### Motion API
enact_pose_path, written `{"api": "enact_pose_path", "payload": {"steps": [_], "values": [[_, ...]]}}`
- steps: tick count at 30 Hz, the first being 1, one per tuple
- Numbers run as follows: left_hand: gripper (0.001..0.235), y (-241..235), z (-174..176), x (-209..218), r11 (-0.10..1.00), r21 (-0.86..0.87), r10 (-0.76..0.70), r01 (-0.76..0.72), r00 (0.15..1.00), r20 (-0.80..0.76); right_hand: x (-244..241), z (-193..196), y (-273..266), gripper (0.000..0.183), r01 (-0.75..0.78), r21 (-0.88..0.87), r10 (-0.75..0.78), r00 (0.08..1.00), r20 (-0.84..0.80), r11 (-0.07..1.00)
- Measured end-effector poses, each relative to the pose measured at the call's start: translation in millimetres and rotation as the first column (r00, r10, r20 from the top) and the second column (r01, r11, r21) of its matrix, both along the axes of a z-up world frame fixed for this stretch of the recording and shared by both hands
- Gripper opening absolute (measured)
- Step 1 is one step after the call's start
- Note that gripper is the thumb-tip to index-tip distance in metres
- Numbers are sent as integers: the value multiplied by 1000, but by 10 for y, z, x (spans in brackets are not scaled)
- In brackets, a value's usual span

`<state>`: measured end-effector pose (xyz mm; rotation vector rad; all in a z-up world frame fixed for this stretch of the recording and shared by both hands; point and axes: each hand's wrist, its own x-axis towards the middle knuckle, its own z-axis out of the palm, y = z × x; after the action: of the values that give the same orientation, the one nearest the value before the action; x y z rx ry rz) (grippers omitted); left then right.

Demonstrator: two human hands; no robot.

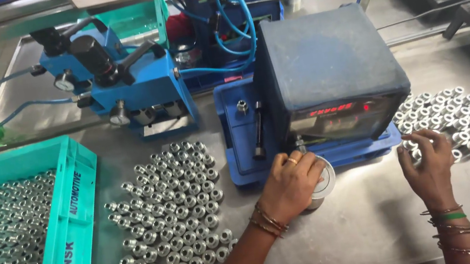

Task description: Sort and place metal automotive components into machine fixtures for processing.

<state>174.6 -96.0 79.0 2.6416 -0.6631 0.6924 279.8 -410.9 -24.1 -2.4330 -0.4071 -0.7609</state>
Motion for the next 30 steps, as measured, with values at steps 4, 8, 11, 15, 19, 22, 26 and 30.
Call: {"api": "enact_pose_path", "payload": {"steps": [4,8,11,15,19,22,26,30], "values": [[24,8,-63,-10,1000,-3,7,-7,1000,27,-127,173,115,28,-66,19,66,998,5,998],[24,40,-44,-20,1000,-1,15,-15,1000,25,-153,245,177,28,-112,37,112,994,3,993],[23,69,-36,11,1000,0,14,-14,1000,23,-136,269,229,30,-138,38,138,990,1,990],[23,22,-116,15,997,74,20,-22,999,31,-254,430,364,29,-194,51,196,980,-21,980],[21,20,-181,21,989,143,39,-46,998,51,-279,532,507,30,-251,87,249,968,24,964],[27,66,-112,-68,997,70,29,-30,999,17,-306,663,671,31,-294,100,292,956,36,950],[33,263,-51,-434,976,-191,92,-99,995,-47,-435,869,986,33,-418,53,420,905,-59,907],[30,788,-542,-1078,913,-182,295,-365,899,-323,-654,1177,1371,38,-598,-14,589,793,-154,802]]}}
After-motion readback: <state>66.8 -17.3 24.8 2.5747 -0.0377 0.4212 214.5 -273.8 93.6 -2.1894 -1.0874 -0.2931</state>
